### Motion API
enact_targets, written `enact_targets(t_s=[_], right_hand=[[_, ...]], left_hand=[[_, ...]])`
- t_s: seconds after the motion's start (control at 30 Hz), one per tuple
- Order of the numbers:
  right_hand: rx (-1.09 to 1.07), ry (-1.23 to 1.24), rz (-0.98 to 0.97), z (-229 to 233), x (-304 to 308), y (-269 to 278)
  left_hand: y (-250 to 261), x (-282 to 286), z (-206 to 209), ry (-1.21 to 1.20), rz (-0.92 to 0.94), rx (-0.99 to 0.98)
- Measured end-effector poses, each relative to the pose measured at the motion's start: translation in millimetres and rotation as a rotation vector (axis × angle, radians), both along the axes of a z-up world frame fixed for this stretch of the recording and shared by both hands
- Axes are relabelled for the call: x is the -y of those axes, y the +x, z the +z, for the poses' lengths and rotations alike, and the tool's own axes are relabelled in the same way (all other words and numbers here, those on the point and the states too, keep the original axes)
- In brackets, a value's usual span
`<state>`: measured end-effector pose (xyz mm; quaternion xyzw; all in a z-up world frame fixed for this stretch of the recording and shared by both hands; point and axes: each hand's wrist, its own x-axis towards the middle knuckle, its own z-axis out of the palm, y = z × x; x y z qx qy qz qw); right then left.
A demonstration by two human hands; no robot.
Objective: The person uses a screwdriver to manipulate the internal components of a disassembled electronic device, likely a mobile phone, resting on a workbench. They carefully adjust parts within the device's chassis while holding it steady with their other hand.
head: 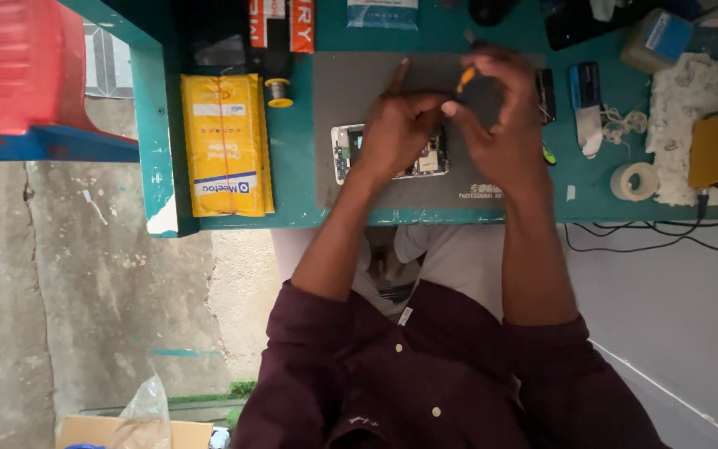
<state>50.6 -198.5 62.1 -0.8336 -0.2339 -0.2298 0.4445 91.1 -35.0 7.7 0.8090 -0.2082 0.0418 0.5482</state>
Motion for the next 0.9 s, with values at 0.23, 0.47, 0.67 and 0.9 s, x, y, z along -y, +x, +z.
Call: enact_targets(t_s=[0.23, 0.47, 0.67, 0.9], right_hand=[[-0.087, 0.185, -0.216, -24, -2, -9], [-0.174, 0.281, -0.175, -16, -8, -10], [-0.228, 0.253, -0.099, -16, -11, -5], [-0.203, 0.234, 0.092, 9, -8, -5]], left_hand=[[-4, 1, 5, 0.052, 0.057, 0.185], [-6, 1, 9, 0.036, 0.058, 0.195], [-7, 1, 11, 0.048, 0.120, 0.168], [-7, -2, 10, 0.019, 0.117, 0.182]])
